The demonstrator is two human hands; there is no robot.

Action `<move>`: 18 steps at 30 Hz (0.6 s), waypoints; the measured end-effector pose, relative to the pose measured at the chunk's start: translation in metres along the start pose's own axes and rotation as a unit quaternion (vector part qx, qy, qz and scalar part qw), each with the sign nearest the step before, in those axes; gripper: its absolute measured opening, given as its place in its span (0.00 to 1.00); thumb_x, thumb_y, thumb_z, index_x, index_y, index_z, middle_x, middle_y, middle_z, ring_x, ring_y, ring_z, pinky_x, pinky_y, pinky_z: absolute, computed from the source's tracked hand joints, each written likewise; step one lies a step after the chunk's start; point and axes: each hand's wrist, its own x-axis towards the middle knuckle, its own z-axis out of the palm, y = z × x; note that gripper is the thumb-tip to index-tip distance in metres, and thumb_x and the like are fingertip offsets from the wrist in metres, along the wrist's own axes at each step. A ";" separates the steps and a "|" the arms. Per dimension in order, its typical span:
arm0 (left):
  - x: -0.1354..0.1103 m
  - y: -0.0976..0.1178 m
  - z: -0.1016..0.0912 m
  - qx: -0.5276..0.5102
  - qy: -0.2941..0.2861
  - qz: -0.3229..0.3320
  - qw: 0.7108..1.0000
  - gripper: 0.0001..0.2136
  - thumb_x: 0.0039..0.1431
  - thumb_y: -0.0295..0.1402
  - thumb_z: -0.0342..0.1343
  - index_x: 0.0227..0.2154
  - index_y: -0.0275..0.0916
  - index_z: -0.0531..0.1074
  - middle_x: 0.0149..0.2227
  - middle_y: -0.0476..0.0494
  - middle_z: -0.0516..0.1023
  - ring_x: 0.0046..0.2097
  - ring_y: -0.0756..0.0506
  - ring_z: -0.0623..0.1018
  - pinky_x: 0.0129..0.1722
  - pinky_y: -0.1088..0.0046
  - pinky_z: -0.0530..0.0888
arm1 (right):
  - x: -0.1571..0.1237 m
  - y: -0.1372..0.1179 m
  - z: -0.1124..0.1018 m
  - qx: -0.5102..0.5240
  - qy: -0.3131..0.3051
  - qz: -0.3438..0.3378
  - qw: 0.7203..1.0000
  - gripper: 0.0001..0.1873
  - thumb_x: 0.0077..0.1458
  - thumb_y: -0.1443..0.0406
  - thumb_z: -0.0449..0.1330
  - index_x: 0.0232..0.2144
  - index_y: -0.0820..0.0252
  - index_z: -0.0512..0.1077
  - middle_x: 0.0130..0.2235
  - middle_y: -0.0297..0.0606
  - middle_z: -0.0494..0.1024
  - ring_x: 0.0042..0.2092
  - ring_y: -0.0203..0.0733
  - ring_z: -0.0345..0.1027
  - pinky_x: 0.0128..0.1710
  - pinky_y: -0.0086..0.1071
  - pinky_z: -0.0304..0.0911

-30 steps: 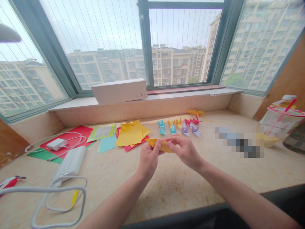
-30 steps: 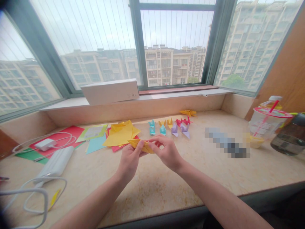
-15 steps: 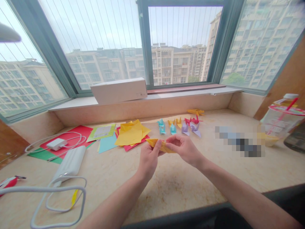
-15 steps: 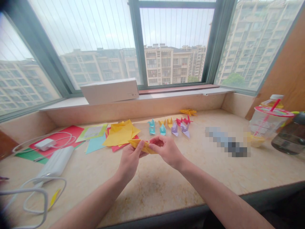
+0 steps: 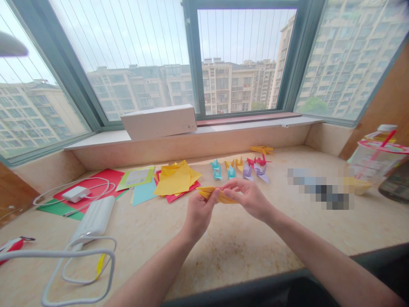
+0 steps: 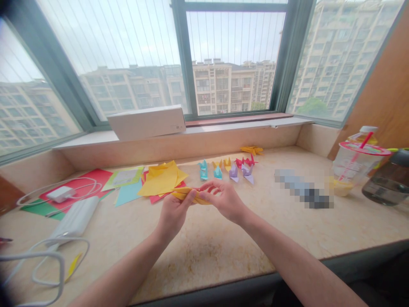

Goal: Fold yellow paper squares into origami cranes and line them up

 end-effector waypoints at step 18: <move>0.007 -0.005 -0.005 -0.032 -0.034 -0.066 0.997 0.20 0.51 0.47 0.64 0.38 0.36 0.68 0.28 0.47 0.80 0.28 0.45 0.80 0.29 0.71 0.77 | -0.001 0.005 0.004 0.066 -0.059 0.092 0.992 0.15 0.53 0.54 0.64 0.36 0.60 0.79 0.33 0.40 0.81 0.33 0.43 0.73 0.33 0.35 0.65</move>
